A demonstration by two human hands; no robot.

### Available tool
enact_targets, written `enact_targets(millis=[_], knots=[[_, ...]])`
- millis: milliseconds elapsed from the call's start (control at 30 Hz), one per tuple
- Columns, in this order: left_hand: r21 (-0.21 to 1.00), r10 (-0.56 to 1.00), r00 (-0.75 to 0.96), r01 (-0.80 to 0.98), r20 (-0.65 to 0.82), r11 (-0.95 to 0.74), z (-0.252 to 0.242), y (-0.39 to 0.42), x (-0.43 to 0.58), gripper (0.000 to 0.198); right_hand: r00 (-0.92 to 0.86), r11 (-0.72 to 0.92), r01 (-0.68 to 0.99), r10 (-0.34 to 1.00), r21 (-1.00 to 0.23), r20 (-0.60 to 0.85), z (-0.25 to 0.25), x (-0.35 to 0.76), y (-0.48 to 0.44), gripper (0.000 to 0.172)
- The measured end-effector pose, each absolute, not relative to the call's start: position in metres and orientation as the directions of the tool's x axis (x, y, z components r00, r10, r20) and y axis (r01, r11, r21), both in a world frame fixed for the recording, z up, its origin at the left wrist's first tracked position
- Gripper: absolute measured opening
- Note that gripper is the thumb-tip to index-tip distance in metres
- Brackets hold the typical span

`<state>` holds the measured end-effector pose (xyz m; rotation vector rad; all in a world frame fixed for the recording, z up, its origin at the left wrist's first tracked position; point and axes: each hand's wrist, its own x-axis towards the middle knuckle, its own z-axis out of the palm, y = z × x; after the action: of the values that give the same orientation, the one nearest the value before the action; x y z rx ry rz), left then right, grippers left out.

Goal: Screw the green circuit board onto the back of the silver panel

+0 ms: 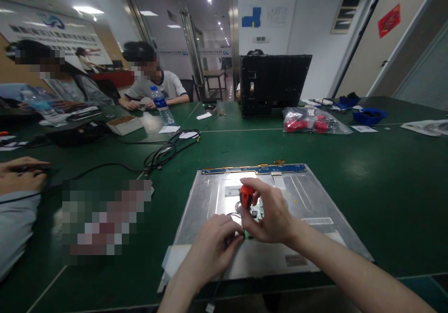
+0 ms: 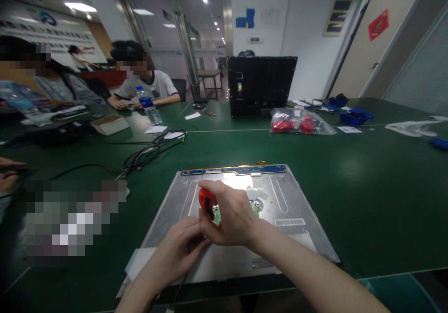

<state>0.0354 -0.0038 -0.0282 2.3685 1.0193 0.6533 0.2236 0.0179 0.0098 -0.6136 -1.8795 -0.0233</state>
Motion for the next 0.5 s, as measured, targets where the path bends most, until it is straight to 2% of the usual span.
enact_targets(millis=[200,500], knots=[[0.588,0.761,0.605,0.534,0.235,-0.607,-0.0256,-0.0045,0.0365,0.016,-0.291,0.870,0.372,0.441,-0.324,0.849,0.0111,0.2260,0.0182,0.048],[0.578,0.767,0.593,0.545,0.245,-0.607,-0.0250,-0.0053,0.0367,0.017,-0.240,0.853,0.421,0.433,-0.309,0.869,0.0107,0.2224,0.0210,0.041]])
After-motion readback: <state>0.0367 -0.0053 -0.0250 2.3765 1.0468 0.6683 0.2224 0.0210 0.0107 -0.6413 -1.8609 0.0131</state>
